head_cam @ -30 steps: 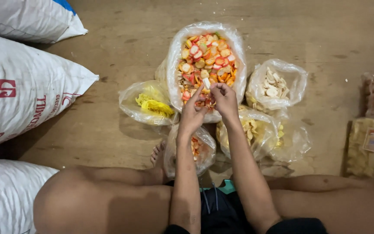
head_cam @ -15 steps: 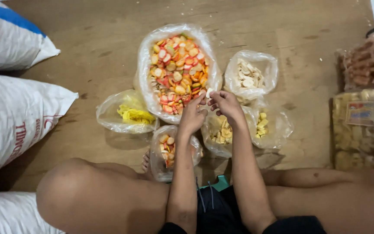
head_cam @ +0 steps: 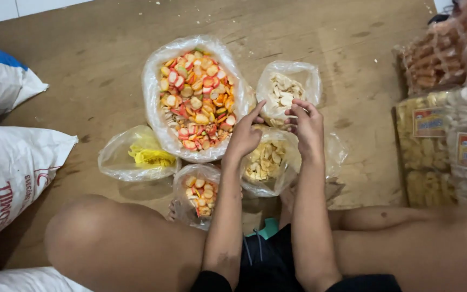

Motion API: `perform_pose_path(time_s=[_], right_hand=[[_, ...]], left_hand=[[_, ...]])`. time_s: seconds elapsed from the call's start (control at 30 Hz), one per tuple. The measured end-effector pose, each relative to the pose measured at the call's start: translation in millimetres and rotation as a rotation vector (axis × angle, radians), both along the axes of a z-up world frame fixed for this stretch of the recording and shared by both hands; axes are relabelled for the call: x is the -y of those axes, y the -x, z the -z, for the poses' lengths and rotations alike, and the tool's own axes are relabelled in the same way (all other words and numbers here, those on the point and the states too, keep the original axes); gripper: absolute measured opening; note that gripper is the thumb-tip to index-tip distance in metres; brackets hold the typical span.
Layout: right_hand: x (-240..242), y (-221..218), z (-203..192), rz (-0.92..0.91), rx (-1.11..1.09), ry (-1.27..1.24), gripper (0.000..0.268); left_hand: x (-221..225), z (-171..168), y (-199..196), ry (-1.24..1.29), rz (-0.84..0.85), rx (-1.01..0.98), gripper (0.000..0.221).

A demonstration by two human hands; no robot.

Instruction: A person sitting on the floor sorts colorful crackers from a large central bag into several smaller plastic bags.

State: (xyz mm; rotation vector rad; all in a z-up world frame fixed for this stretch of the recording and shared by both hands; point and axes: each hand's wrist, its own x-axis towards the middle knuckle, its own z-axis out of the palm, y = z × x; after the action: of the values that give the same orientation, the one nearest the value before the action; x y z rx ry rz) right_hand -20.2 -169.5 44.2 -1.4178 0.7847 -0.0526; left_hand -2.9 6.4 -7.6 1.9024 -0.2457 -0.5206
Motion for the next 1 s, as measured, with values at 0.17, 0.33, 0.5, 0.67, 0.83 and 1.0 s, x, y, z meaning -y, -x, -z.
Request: perform_pose_path(time_s=[0.17, 0.33, 0.5, 0.67, 0.83, 1.0], right_hand=[[-25, -7, 5, -0.094, 0.052, -0.014, 0.028], [-65, -19, 29, -0.264, 0.069, 0.006, 0.027], [-105, -31, 66, -0.57, 0.114, 0.092, 0.025], [-170, -45, 47, -0.959, 0.028, 0.598, 0.026], [-231, -62, 43, -1.282, 0.015, 1.107, 0.031], [-245, -76, 121, -1.245, 0.309, 1.622, 0.027]], left_hand=[[-16, -11, 23, 0.015, -0.093, -0.092, 0.082], [-40, 12, 31, 0.03, -0.215, -0.111, 0.074], [-96, 28, 30, -0.099, -0.527, -0.143, 0.061], [-137, 13, 43, -0.18, -0.727, -0.153, 0.059], [-145, 5, 50, -0.201, -0.822, -0.12, 0.051], [-158, -12, 59, -0.097, -0.813, -0.147, 0.054]])
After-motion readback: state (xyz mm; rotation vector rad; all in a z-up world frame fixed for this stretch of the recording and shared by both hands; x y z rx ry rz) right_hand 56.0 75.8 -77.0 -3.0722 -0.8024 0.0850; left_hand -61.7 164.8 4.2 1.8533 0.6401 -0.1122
